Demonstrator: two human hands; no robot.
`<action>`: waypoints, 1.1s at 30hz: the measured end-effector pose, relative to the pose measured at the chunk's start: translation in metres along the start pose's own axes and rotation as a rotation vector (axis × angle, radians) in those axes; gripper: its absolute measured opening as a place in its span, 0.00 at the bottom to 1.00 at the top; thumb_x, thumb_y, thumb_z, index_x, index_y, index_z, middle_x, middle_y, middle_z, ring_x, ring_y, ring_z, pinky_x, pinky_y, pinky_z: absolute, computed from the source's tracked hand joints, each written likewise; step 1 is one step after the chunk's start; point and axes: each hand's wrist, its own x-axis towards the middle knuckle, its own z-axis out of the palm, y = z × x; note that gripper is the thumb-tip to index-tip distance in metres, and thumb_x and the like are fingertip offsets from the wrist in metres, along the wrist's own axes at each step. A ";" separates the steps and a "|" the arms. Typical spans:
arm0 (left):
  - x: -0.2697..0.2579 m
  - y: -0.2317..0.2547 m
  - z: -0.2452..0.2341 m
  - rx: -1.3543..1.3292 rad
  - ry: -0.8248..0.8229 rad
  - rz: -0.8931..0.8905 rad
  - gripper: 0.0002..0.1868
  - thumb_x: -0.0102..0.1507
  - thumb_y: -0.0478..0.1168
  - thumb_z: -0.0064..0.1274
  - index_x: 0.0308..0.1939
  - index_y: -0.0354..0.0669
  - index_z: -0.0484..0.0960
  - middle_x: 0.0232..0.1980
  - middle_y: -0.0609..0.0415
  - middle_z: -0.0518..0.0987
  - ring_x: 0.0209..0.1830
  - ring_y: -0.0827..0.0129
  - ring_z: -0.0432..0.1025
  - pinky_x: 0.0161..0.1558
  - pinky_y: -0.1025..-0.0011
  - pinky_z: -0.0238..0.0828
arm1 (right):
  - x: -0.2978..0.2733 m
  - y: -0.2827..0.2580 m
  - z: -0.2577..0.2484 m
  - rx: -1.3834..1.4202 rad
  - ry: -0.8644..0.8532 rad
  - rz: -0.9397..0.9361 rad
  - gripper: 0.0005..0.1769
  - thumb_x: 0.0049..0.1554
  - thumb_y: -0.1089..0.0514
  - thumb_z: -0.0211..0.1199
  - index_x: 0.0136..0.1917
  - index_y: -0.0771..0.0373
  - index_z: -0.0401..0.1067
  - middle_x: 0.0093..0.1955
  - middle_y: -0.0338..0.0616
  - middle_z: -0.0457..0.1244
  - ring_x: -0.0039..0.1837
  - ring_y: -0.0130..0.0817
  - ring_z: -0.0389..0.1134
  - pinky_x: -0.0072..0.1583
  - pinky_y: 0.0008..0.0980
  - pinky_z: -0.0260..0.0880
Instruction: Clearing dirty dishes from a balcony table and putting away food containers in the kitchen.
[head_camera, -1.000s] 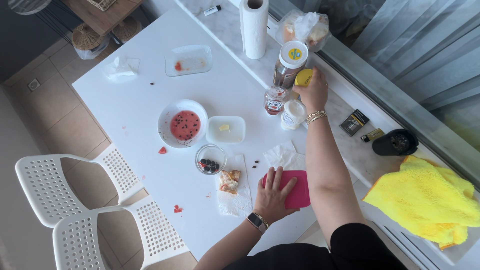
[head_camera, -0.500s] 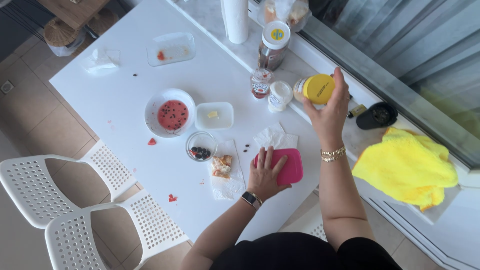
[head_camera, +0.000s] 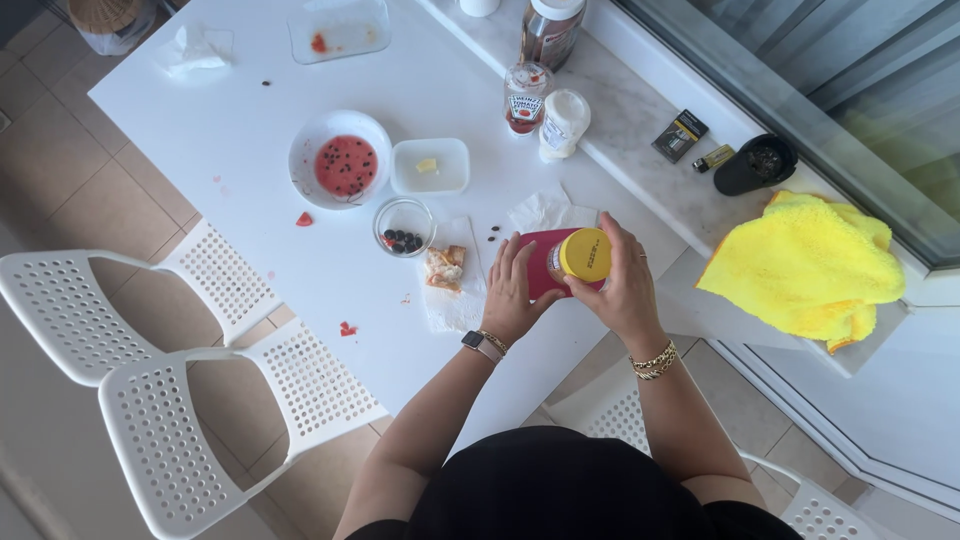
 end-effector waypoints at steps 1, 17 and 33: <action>0.000 0.007 -0.008 0.003 0.001 -0.004 0.56 0.55 0.64 0.67 0.78 0.47 0.56 0.83 0.40 0.51 0.84 0.44 0.44 0.77 0.46 0.46 | -0.002 0.000 0.003 0.004 -0.002 -0.001 0.55 0.49 0.53 0.76 0.79 0.68 0.49 0.71 0.59 0.59 0.69 0.53 0.63 0.69 0.49 0.62; 0.041 0.028 0.007 -0.303 -0.024 0.056 0.41 0.57 0.42 0.66 0.70 0.46 0.61 0.67 0.49 0.71 0.66 0.51 0.70 0.63 0.59 0.70 | -0.012 -0.003 0.037 -0.244 -0.017 -0.088 0.39 0.61 0.45 0.64 0.78 0.66 0.57 0.82 0.64 0.47 0.78 0.65 0.52 0.72 0.52 0.61; 0.043 0.054 -0.021 -0.330 -0.114 -0.070 0.47 0.49 0.52 0.74 0.65 0.47 0.63 0.60 0.50 0.77 0.62 0.54 0.73 0.59 0.59 0.72 | -0.032 0.028 0.016 -0.292 0.183 -0.086 0.20 0.64 0.42 0.63 0.61 0.55 0.80 0.79 0.53 0.56 0.82 0.56 0.52 0.78 0.49 0.54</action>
